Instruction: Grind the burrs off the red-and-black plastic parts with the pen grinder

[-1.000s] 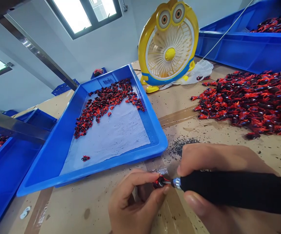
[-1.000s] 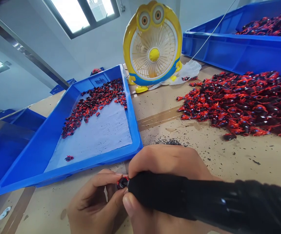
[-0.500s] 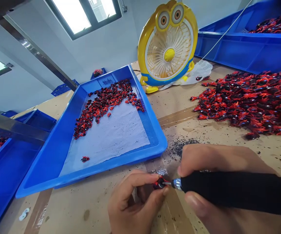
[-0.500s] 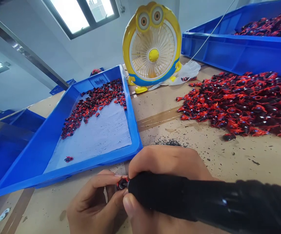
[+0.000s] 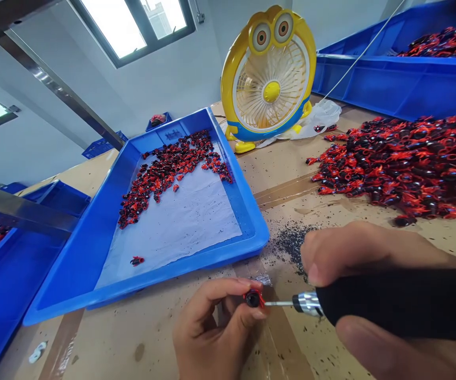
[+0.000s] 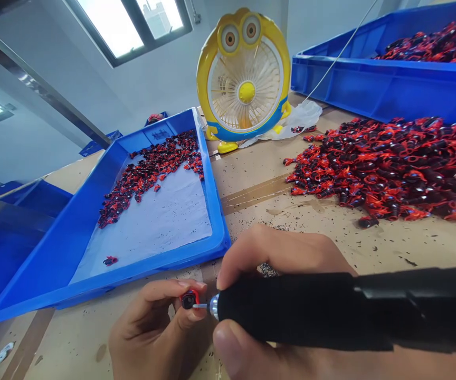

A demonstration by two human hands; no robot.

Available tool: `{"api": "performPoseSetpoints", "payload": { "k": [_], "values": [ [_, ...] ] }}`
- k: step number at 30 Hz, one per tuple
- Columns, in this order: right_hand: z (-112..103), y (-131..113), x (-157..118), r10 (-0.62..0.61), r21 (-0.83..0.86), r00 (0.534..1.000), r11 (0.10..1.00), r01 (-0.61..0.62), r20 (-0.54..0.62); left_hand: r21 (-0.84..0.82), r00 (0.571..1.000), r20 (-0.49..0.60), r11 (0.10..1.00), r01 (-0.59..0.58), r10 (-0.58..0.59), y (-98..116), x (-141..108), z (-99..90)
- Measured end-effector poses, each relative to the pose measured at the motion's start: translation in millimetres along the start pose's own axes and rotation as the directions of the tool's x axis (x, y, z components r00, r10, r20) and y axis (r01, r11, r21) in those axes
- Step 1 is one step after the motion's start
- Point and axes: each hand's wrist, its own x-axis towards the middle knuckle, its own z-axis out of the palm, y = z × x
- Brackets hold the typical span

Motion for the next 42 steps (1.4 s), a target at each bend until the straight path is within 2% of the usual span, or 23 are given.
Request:
{"api": "performPoseSetpoints", "payload": {
  "k": [5, 9, 13, 17, 20, 22, 25, 29, 34, 39, 42],
  "values": [
    [3, -1, 1, 0.015, 0.04, 1.0, 0.999, -0.015, 0.008, -0.026, 1.0, 0.012, 1.0, -0.017, 0.017, 0, 0, 1.7],
    [4, -5, -1, 0.003, 0.018, 1.0, 1.0, -0.003, 0.007, 0.012, 0.995, 0.022, 0.995, -0.102, 0.102, -7, 3, -4.5],
    [8, -2, -5, -0.009, 0.029, 1.0, 1.0, 0.009, 0.017, 0.112, 0.955, 0.152, 0.955, -0.274, 0.256, -12, 10, -14.1],
    [11, 7, -3, -0.004, 0.148, 1.0, 0.989, 0.007, -0.022, 0.16, 0.925, 0.214, 0.923, -0.35, 0.313, -12, 14, -17.8],
    [9, 11, 5, -0.067, 0.165, 0.993, 0.985, 0.05, 0.096, 0.193, 0.907, 0.248, 0.9, -0.39, 0.34, -11, 15, -17.7],
    [8, 13, 10, -0.066, 0.154, 0.985, 0.987, 0.041, 0.159, 0.207, 0.898, 0.257, 0.888, -0.412, 0.357, -10, 15, -17.4],
    [9, 16, 12, -0.097, 0.156, 0.977, 0.985, 0.068, 0.188, 0.226, 0.899, 0.249, 0.881, -0.416, 0.361, -10, 15, -17.0],
    [11, 17, 8, -0.156, 0.131, 0.976, 0.982, 0.137, 0.15, 0.247, 0.907, 0.223, 0.879, -0.408, 0.358, -9, 14, -16.0],
    [11, 12, 9, -0.171, 0.121, 0.976, 0.981, 0.154, 0.137, 0.248, 0.923, 0.178, 0.892, -0.378, 0.342, -7, 12, -10.8],
    [10, 13, 9, -0.127, 0.121, 0.978, 0.987, 0.108, 0.165, 0.219, 0.943, 0.116, 0.918, -0.331, 0.312, -8, 8, -5.9],
    [12, 16, 7, -0.156, 0.136, 0.978, 0.981, 0.137, 0.139, 0.196, 0.946, 0.105, 0.926, -0.322, 0.306, -10, 7, -5.4]
  ]
}}
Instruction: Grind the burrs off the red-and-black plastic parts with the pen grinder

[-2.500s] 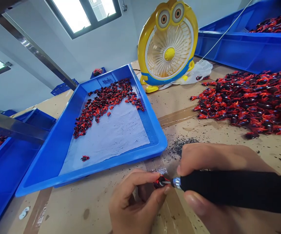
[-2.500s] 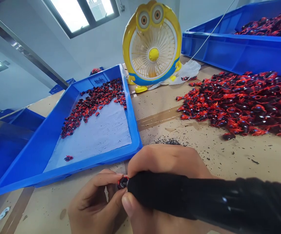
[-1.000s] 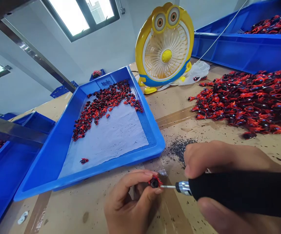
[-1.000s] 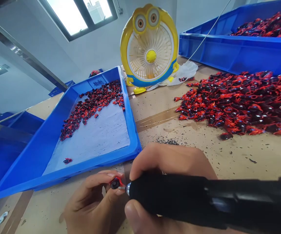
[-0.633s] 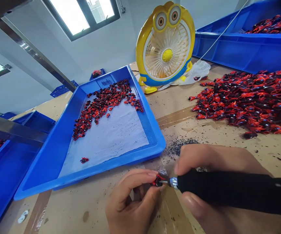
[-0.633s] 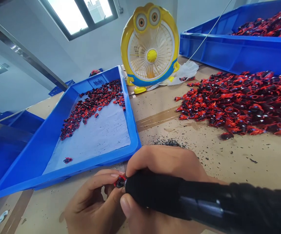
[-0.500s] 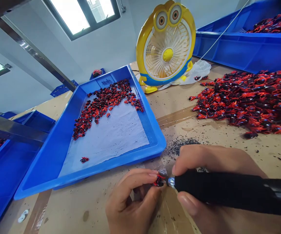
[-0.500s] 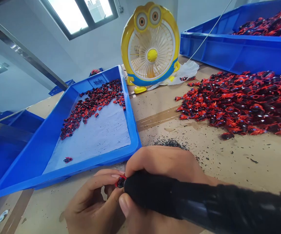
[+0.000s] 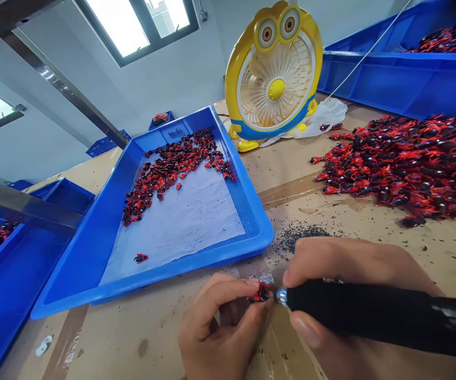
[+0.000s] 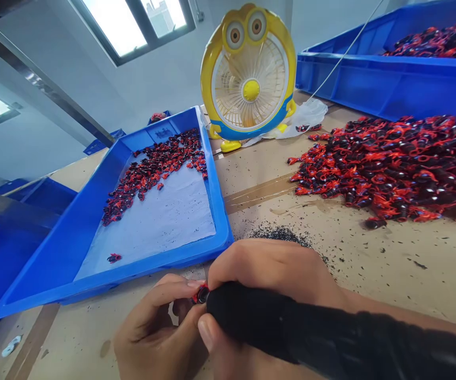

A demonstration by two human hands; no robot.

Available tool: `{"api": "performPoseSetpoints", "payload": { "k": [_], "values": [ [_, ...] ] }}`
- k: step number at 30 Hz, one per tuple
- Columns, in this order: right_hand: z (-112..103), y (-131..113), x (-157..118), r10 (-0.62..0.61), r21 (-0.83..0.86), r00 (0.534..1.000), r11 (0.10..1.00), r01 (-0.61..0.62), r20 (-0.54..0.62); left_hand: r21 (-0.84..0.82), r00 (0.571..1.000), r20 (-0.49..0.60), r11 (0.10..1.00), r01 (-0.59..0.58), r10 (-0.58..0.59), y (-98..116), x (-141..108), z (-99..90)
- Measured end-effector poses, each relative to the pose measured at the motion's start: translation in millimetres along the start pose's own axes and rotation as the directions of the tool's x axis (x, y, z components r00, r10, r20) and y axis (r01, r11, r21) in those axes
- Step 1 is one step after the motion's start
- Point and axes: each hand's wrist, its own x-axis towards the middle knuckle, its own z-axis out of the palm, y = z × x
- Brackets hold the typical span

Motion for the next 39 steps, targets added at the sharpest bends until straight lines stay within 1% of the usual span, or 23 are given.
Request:
{"api": "performPoseSetpoints", "payload": {
  "k": [5, 11, 14, 19, 22, 24, 27, 30, 33, 35, 39],
  "values": [
    [-1, 0, 1, 0.017, -0.059, 0.999, 0.998, -0.016, 0.028, 0.006, 1.0, -0.01, 1.0, 0.013, -0.013, -1, 0, -0.5],
    [-6, -4, 3, 0.013, -0.104, 0.999, 0.995, -0.009, 0.045, -0.001, 1.0, 0.003, 1.0, 0.028, -0.028, 2, 0, 1.0],
    [-7, -4, 3, 0.006, -0.125, 0.997, 0.992, 0.004, 0.077, 0.006, 0.999, -0.004, 0.999, 0.039, -0.039, 3, 1, 2.0],
    [-4, -1, 3, -0.011, -0.08, 1.0, 0.997, 0.013, 0.029, -0.004, 0.997, -0.02, 0.998, 0.069, -0.069, 4, 0, 3.1],
    [-4, -2, 4, -0.002, -0.119, 0.999, 0.993, 0.007, 0.041, -0.012, 0.993, -0.013, 0.993, 0.118, -0.118, 4, -1, 2.7],
    [-5, -4, 4, -0.001, -0.142, 0.999, 0.99, 0.006, 0.036, -0.009, 0.991, -0.01, 0.991, 0.131, -0.131, 4, -2, 1.9],
    [-7, -7, 4, 0.043, -0.151, 0.998, 0.988, -0.036, 0.037, -0.012, 0.988, -0.011, 0.988, 0.153, -0.154, 4, -2, 0.8],
    [-7, -9, 7, 0.092, -0.172, 0.995, 0.982, -0.083, 0.043, -0.087, 0.972, -0.018, 0.968, 0.234, -0.236, 3, -4, 0.2],
    [-7, -10, 12, 0.106, -0.175, 0.994, 0.979, -0.1, 0.022, -0.192, 0.953, -0.032, 0.938, 0.289, -0.3, 1, -6, 0.4],
    [-5, -11, 14, 0.11, -0.169, 0.994, 0.98, -0.107, 0.006, -0.229, 0.949, -0.035, 0.927, 0.298, -0.314, 1, -8, 0.9],
    [-4, -11, 15, 0.121, -0.149, 0.992, 0.981, -0.123, -0.023, -0.252, 0.945, -0.032, 0.918, 0.307, -0.325, 4, -8, 2.4]
  ]
}}
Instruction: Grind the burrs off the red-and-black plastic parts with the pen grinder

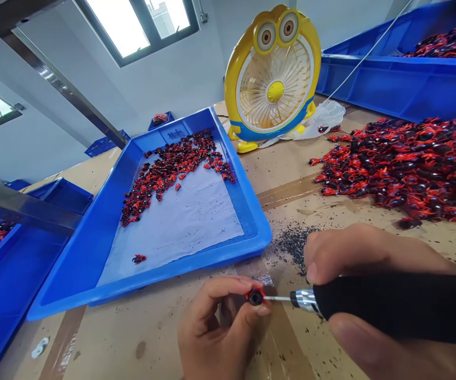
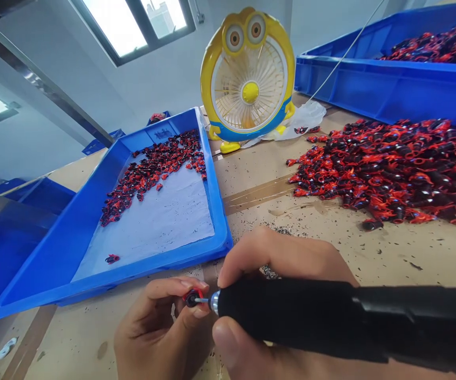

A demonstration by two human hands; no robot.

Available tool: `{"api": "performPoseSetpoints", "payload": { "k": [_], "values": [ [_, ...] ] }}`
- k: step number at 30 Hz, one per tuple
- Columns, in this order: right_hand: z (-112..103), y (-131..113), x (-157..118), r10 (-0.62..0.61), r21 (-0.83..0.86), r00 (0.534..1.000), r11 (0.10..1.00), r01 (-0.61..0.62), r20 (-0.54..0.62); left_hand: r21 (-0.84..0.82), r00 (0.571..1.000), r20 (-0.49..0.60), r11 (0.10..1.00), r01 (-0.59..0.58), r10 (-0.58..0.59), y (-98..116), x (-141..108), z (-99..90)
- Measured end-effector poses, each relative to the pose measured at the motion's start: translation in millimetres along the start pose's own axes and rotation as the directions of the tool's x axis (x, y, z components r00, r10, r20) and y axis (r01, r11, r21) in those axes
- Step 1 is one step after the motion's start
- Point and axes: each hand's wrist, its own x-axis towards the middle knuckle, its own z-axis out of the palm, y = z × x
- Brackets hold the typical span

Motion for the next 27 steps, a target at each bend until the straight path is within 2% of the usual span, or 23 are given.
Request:
{"api": "performPoseSetpoints", "payload": {
  "k": [5, 11, 17, 19, 23, 27],
  "values": [
    [0, 1, -2, 0.019, 0.029, 0.999, 0.999, -0.018, -0.027, 0.009, 1.0, -0.013, 1.0, 0.019, -0.019, 3, 0, 1.0],
    [0, -1, -9, 0.049, 0.071, 0.997, 0.997, -0.044, -0.062, -0.005, 0.997, 0.022, 0.998, 0.07, -0.07, 1, -2, -0.3],
    [-1, -5, -23, 0.059, 0.128, 0.992, 0.991, -0.045, -0.107, -0.007, 1.0, 0.008, 1.0, -0.001, 0.001, 2, 1, 2.1],
    [-3, -4, -23, 0.055, 0.14, 0.995, 0.989, -0.043, -0.088, 0.023, 0.999, 0.008, 0.999, -0.033, 0.033, 3, 1, 3.1],
    [-9, 1, -16, 0.007, 0.177, 0.999, 0.984, -0.014, 0.039, 0.097, 0.997, 0.017, 0.992, -0.08, 0.079, 5, 2, 2.5],
    [-8, 4, -10, -0.025, 0.121, 1.0, 0.992, 0.024, 0.007, 0.15, 0.992, 0.047, 0.981, -0.125, 0.119, 3, 3, 0.1]
  ]
}}
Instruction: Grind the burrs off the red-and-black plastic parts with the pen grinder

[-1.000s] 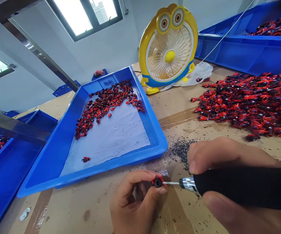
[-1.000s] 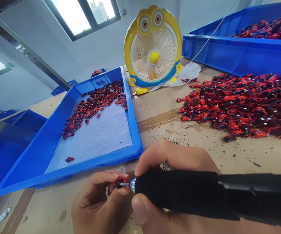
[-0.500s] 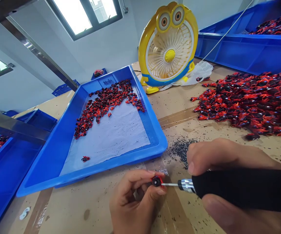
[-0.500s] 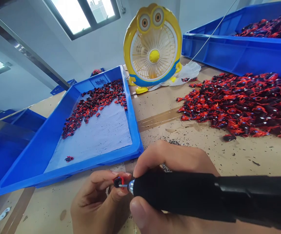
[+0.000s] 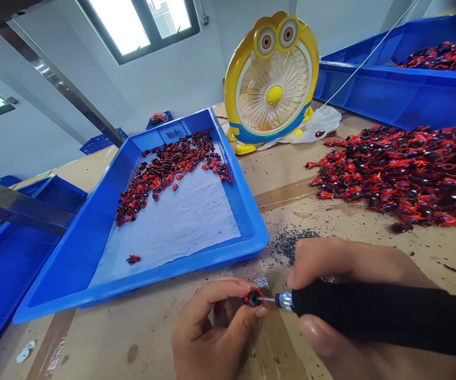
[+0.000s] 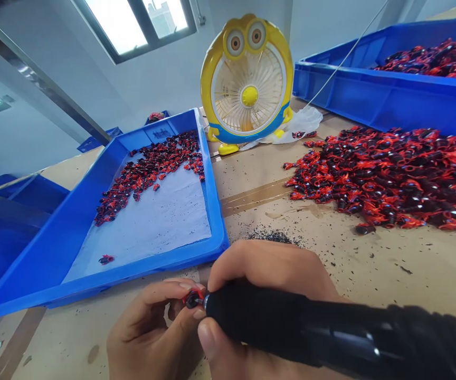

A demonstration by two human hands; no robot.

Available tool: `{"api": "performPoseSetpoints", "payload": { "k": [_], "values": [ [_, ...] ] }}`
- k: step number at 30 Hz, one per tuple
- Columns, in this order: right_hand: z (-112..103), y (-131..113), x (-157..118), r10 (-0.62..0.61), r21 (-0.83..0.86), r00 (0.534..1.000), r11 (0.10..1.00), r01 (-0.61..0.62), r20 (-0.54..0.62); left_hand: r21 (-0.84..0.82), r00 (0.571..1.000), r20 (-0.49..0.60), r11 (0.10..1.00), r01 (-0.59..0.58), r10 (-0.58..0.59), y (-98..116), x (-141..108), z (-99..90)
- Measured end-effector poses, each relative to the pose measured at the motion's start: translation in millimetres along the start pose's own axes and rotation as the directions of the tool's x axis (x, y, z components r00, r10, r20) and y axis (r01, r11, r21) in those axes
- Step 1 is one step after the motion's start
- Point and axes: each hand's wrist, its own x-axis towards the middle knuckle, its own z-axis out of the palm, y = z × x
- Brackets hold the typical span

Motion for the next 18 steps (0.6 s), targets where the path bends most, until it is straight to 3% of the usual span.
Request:
{"api": "performPoseSetpoints", "payload": {
  "k": [7, 13, 18],
  "values": [
    [9, 1, 0, -0.045, -0.125, 0.999, 0.991, 0.044, -0.006, 0.115, 0.999, 0.004, 0.992, -0.052, 0.052, -2, 1, -0.1],
    [13, 3, 0, -0.006, -0.063, 0.999, 0.998, 0.004, -0.035, 0.126, 1.0, 0.001, 0.992, -0.009, 0.009, 2, 2, 2.1],
    [4, 3, 5, -0.012, -0.082, 0.997, 0.996, 0.019, 0.081, 0.081, 1.0, -0.008, 0.997, 0.018, -0.018, 1, 1, 1.5]
  ]
}}
